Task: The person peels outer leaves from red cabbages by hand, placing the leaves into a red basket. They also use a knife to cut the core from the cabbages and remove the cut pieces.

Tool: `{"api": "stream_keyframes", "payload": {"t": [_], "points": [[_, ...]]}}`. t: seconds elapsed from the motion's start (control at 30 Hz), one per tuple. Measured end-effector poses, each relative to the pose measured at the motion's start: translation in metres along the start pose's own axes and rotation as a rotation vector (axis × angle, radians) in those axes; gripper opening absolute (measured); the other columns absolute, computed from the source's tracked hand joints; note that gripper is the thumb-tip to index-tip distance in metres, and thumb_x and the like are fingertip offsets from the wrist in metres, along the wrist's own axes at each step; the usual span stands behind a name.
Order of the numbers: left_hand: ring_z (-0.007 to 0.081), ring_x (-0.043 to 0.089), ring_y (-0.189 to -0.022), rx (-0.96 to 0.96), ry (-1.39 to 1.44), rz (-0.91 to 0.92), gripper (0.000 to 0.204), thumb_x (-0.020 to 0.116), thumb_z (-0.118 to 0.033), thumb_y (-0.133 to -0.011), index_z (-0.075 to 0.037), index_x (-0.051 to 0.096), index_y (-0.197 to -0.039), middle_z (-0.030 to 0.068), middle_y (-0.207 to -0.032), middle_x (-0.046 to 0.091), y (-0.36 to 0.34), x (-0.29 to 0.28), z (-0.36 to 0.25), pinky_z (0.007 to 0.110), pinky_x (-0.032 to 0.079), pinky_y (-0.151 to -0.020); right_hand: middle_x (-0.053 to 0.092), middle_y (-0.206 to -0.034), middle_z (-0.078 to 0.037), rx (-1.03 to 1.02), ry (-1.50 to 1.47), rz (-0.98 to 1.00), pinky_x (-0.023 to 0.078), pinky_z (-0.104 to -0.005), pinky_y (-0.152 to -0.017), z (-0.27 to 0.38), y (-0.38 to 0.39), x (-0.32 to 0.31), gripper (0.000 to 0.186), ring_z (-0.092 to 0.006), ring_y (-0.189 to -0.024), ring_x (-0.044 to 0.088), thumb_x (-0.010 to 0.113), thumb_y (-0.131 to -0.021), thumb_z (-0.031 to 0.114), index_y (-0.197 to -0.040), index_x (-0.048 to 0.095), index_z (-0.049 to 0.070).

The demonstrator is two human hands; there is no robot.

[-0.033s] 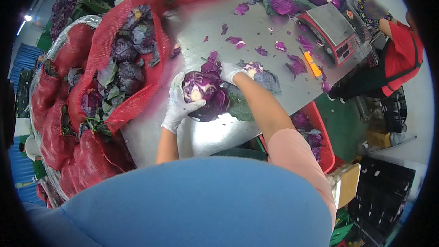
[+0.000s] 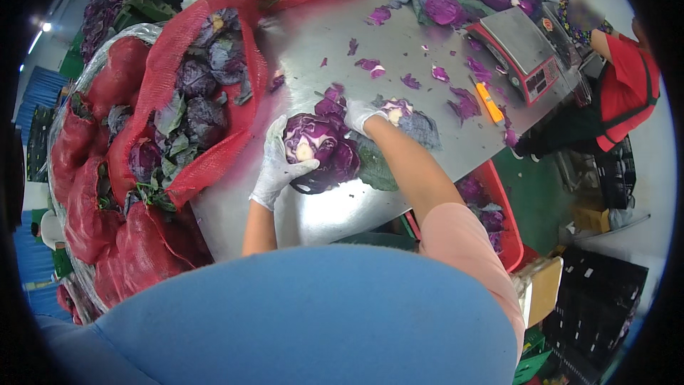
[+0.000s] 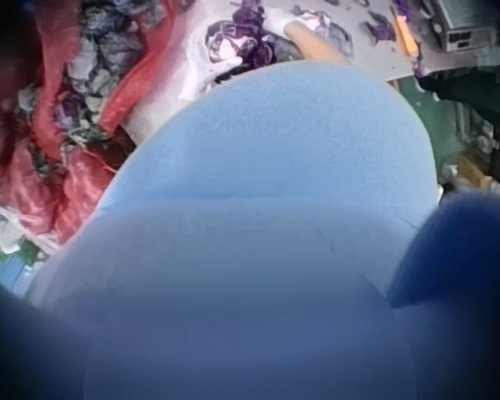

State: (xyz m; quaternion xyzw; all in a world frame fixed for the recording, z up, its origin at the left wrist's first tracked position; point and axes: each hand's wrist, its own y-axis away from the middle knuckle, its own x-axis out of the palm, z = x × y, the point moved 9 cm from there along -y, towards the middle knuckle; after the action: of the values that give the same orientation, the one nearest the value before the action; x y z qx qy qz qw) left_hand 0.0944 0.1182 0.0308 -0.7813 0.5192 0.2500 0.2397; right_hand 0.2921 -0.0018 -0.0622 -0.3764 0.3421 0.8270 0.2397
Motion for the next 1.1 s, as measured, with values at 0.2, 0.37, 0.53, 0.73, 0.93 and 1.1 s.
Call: {"api": "stream_keyframes", "payload": {"t": [0.2, 0.37, 0.53, 0.73, 0.93, 1.1], "points": [[0.0365, 0.040, -0.135, -0.025, 0.002, -0.033, 0.130, 0.096, -0.040, -0.054, 0.002, 0.026, -0.155, 0.0224, -0.142, 0.038, 0.004, -0.006, 0.019, 0.043, 0.033, -0.115, 0.071, -0.095, -0.022, -0.201, -0.101, -0.430, 0.054, -0.0488, -0.082, 0.058, 0.070, -0.063, 0.038, -0.0406, -0.092, 0.069, 0.057, -0.087, 0.016, -0.123, 0.059, 0.003], [0.0408, 0.040, -0.137, 0.015, 0.127, 0.022, 0.128, 0.091, -0.056, -0.053, -0.001, 0.034, -0.153, 0.0283, -0.143, 0.046, 0.004, -0.009, -0.003, 0.048, 0.029, -0.117, 0.067, -0.117, -0.022, -0.479, -0.223, -0.202, 0.052, -0.0477, -0.092, 0.111, 0.093, -0.029, 0.067, -0.0392, -0.108, 0.066, 0.069, -0.085, 0.037, -0.142, 0.048, 0.010], [0.0506, 0.034, -0.138, 0.016, -0.154, 0.100, 0.130, 0.090, -0.053, -0.054, -0.004, 0.027, -0.156, 0.0345, -0.149, 0.034, -0.013, 0.004, -0.021, 0.048, 0.029, -0.117, 0.069, -0.120, -0.021, -0.323, -0.248, -0.068, 0.053, -0.0392, -0.095, 0.066, 0.070, -0.029, 0.068, -0.0326, -0.112, 0.068, 0.076, -0.080, 0.027, -0.138, 0.052, 0.002], [0.0413, 0.031, -0.145, -0.110, -0.192, 0.000, 0.136, 0.090, -0.056, -0.052, 0.006, 0.023, -0.153, 0.0296, -0.155, 0.032, 0.003, 0.011, -0.005, 0.043, 0.027, -0.120, 0.072, -0.107, -0.017, -0.469, -0.312, -0.069, 0.055, -0.0360, -0.087, 0.058, 0.041, -0.006, 0.055, -0.0266, -0.096, 0.071, 0.073, -0.077, 0.019, -0.127, 0.059, 0.002], [0.0418, 0.035, -0.142, -0.096, -0.174, 0.032, 0.128, 0.091, -0.053, -0.054, 0.004, 0.030, -0.151, 0.0277, -0.151, 0.039, -0.012, 0.015, -0.011, 0.042, 0.028, -0.119, 0.073, -0.096, -0.015, -0.379, -0.335, -0.094, 0.055, -0.0359, -0.080, 0.044, 0.024, -0.015, 0.046, -0.0257, -0.087, 0.071, 0.070, -0.074, 0.014, -0.119, 0.065, 0.004], [0.0344, 0.055, -0.118, 0.051, 0.162, 0.000, 0.102, 0.093, -0.043, -0.055, 0.000, 0.047, -0.135, 0.0206, -0.125, 0.056, -0.017, 0.002, -0.026, 0.043, 0.044, -0.103, 0.071, -0.088, -0.012, -0.372, -0.365, -0.156, 0.054, -0.0379, -0.074, 0.010, -0.008, -0.010, 0.027, -0.0233, -0.082, 0.068, 0.061, -0.081, 0.007, -0.106, 0.071, 0.005]]}}
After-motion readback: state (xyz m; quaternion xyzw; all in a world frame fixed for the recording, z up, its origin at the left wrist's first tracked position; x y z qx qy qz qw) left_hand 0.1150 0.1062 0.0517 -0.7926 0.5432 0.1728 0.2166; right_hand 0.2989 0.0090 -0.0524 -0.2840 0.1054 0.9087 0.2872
